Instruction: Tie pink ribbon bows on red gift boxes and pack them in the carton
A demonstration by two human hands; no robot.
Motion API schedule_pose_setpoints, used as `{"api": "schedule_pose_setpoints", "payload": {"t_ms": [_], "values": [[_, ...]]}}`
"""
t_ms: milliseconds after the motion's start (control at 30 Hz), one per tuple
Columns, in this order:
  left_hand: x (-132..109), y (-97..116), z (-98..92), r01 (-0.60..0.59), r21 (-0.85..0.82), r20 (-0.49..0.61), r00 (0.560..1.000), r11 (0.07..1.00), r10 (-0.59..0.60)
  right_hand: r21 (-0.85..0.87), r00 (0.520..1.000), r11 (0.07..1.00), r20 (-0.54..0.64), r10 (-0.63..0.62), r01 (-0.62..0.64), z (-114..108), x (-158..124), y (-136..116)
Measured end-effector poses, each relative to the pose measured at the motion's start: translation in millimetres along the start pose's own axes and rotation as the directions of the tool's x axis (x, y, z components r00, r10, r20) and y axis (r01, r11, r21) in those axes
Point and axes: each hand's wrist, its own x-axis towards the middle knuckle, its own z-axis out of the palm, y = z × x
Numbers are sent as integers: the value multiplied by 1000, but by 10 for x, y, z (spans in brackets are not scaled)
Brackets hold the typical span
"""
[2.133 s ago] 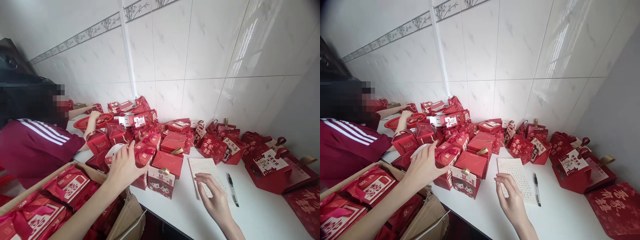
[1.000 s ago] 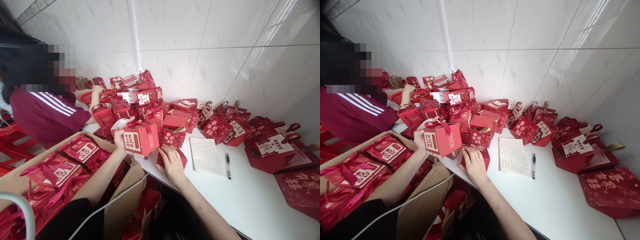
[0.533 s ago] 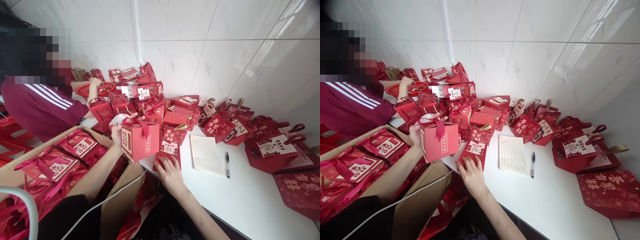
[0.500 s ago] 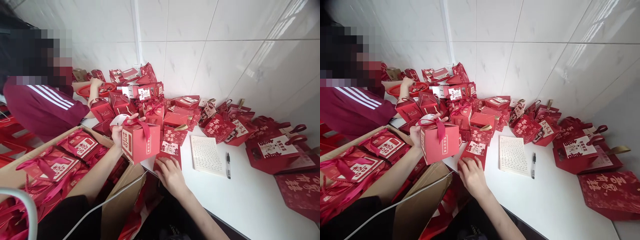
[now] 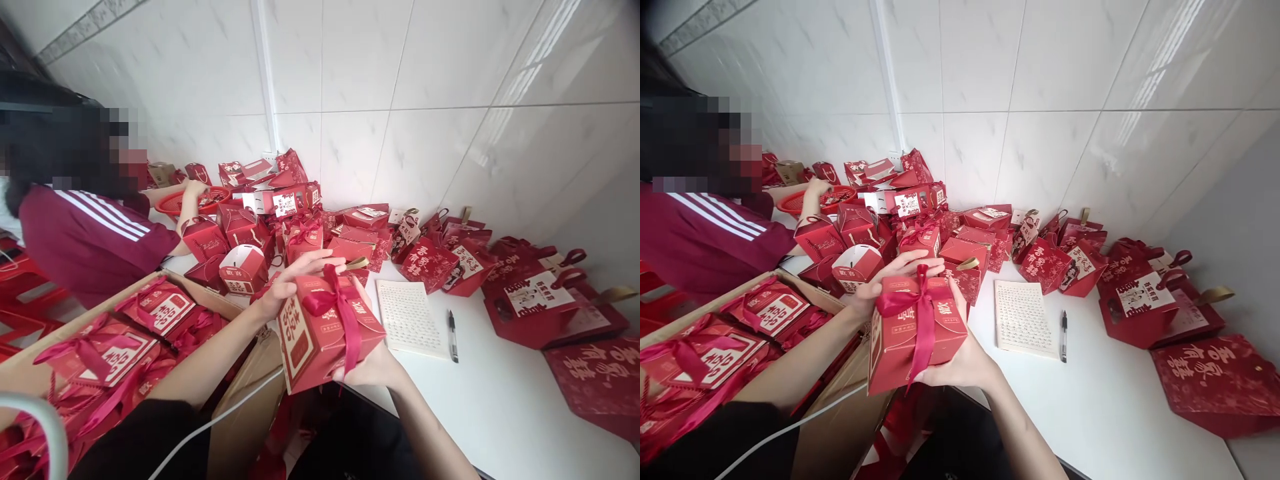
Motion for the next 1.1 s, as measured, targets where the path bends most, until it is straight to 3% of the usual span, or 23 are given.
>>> {"api": "schedule_pose_setpoints", "payload": {"t_ms": [100, 167, 233, 333, 500, 600, 700, 800, 867, 933, 1000, 1100], "values": [[-3, -36, -46, -148, 205, 12, 989, 967, 149, -154, 977, 985, -209, 49, -82, -111, -138, 8], [-25, -29, -30, -190, 331, 111, 981, 924, 161, -305, 950, 941, -309, 50, -149, -211, -226, 0], [-41, -3, 59, -193, 503, 215, 972, 843, 95, -426, 937, 889, -348, 11, -169, -309, -310, -16], [-30, 20, 318, -200, 764, 255, 967, 613, -2, -499, 941, 852, -338, -22, -159, -437, -492, -38], [-73, -149, 696, -244, 902, 323, 929, 355, -182, -499, 933, 819, -340, 115, -283, -566, -1100, 49], [-192, -333, 623, -211, 964, 255, 910, 165, -326, -476, 872, 752, -409, 269, -455, -540, -1568, 214], [-266, -460, 388, -70, 998, 65, 894, 5, -444, -413, 815, 718, -428, 390, -561, -499, -1936, 366], [-250, -490, 199, 71, 997, -64, 817, -10, -573, -433, 805, 698, -466, 368, -570, -585, -2057, 344], [-232, -494, 141, 92, 995, -47, 788, 41, -613, -486, 811, 693, -527, 254, -533, -716, -1999, 208], [-230, -510, 109, 48, 995, 11, 819, 87, -573, -559, 823, 699, -562, 76, -446, -845, -1875, 28], [-240, -513, 80, -19, 996, 59, 885, 93, -462, -608, 830, 716, -553, -72, -343, -916, -1721, -124], [-262, -385, 78, -123, 992, 129, 965, 39, -227, -530, 844, 818, -525, -108, -225, -895, -1473, -213]]}}
